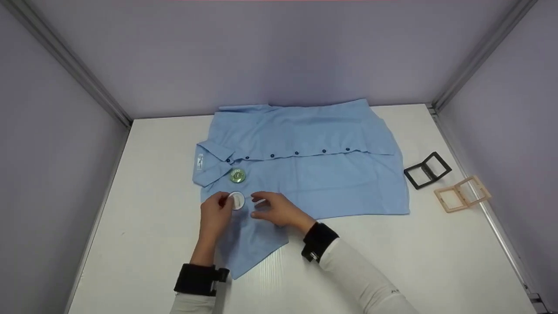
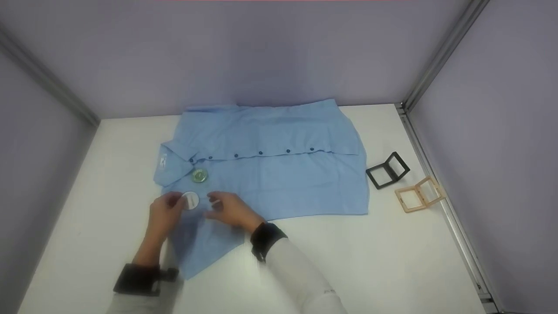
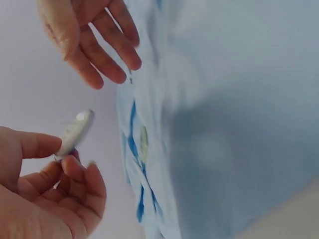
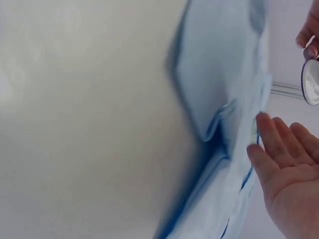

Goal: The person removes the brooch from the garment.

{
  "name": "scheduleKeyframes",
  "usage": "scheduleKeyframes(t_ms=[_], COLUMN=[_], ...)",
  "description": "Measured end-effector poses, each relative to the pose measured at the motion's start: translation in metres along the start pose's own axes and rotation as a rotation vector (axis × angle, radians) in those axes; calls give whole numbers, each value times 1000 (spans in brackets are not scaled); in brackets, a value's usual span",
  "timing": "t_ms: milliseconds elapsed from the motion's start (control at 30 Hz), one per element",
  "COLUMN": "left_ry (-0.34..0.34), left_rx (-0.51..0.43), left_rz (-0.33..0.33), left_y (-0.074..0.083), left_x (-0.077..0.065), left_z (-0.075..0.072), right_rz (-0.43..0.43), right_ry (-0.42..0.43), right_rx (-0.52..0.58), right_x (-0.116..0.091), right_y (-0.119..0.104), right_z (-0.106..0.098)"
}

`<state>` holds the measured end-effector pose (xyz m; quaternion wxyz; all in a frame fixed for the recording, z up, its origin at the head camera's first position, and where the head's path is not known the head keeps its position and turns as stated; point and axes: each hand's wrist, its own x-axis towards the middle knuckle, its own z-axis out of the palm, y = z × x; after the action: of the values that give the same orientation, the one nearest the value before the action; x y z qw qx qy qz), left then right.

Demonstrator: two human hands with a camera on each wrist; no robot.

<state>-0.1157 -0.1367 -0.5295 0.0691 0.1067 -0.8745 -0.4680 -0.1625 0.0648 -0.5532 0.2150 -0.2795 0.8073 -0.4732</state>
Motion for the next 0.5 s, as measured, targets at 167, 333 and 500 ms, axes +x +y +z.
scheduleKeyframes(t_ms=[167,333,500], left_ry=[-30,-55,-67], left_rx=[-121,-203,-266], left_rz=[10,50,88], left_y=[18,27,31], left_x=[-9,-16,-21], left_z=[3,9,14], right_rz=[-3,-32,-64], right_ry=[30,81,126], right_rx=[181,402,548], right_x=[-10,-16,-21], right_y=[-7,-17,-25], right_z=[-2,-4,-7])
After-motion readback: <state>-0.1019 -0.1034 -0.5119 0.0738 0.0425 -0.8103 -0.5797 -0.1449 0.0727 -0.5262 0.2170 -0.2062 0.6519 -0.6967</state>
